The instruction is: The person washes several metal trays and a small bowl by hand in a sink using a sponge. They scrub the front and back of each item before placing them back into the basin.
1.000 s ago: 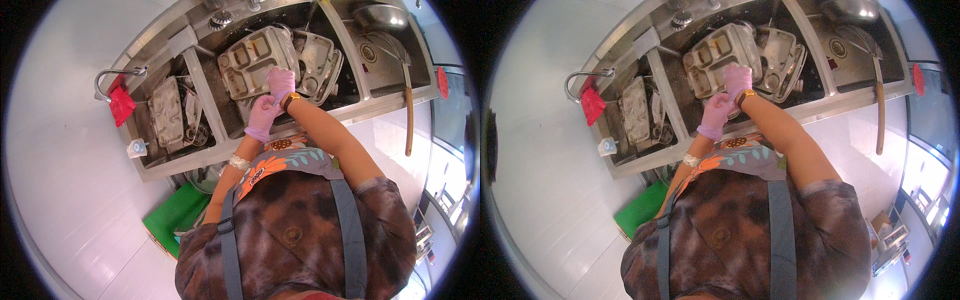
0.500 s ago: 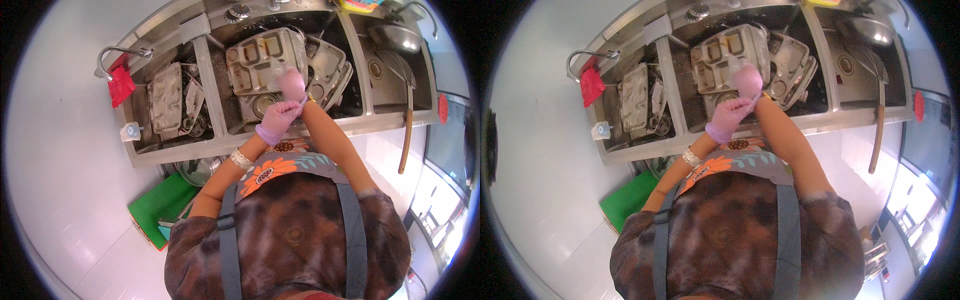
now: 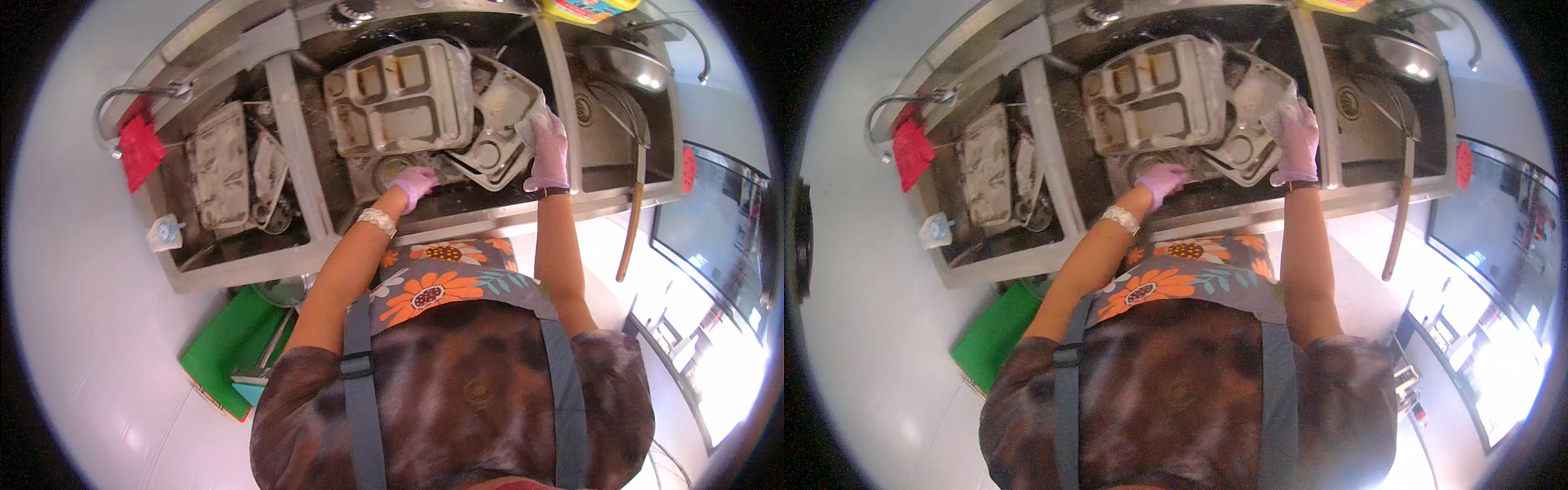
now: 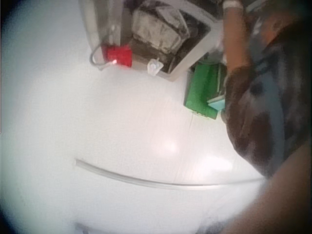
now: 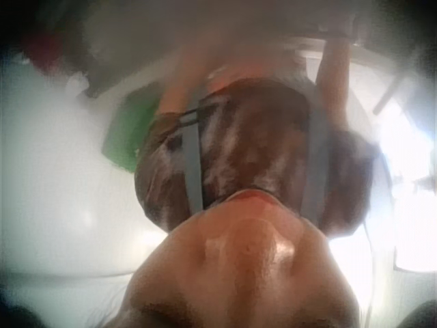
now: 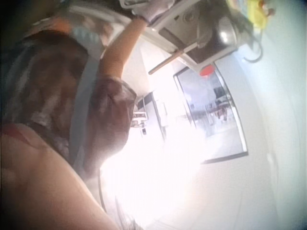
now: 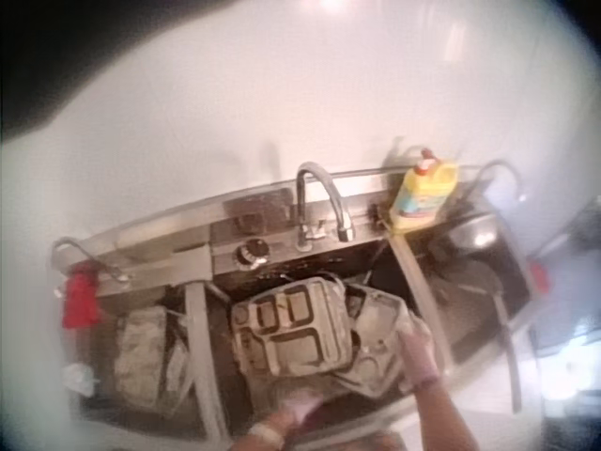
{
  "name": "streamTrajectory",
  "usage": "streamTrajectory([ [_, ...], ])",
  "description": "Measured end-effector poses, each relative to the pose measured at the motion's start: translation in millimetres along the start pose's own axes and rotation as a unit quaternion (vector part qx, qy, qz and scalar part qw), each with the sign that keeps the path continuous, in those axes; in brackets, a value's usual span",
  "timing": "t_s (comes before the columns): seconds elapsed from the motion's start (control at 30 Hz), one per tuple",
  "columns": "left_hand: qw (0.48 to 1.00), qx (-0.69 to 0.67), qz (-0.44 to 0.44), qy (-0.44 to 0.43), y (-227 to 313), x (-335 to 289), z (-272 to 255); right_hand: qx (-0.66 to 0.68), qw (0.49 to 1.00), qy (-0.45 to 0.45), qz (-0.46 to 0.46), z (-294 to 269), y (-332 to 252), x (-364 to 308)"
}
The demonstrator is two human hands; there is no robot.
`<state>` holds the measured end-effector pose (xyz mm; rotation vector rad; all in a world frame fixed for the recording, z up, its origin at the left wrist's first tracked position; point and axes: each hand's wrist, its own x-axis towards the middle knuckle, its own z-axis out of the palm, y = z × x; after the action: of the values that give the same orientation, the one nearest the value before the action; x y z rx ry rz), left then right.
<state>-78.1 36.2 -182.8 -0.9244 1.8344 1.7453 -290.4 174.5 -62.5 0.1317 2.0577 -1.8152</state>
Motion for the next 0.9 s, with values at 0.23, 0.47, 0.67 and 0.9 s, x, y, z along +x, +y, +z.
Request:
streamTrajectory([
  [0.23, 0.859, -0.45, -0.237, 0.059, 73.7, 47.0, 86.3, -0.474, 0.88, 0.03, -0.007, -17.6, 43.9, 28.0],
  [0.47, 0.795, -0.555, -0.239, 0.048, 72.9, 49.0, 100.9, -0.411, 0.906, -0.028, 0.093, -17.8, 40.7, 47.4],
  [0.67, 0.733, -0.633, -0.24, -0.063, 104.6, 10.6, 103.5, -0.233, 0.971, -0.014, 0.044, -32.5, 16.0, 40.5],
  [0.9, 0.695, -0.647, -0.194, -0.246, 117.7, -35.6, 121.5, -0.112, 0.993, 0.006, 0.028, -46.9, -82.4, -26.6],
])
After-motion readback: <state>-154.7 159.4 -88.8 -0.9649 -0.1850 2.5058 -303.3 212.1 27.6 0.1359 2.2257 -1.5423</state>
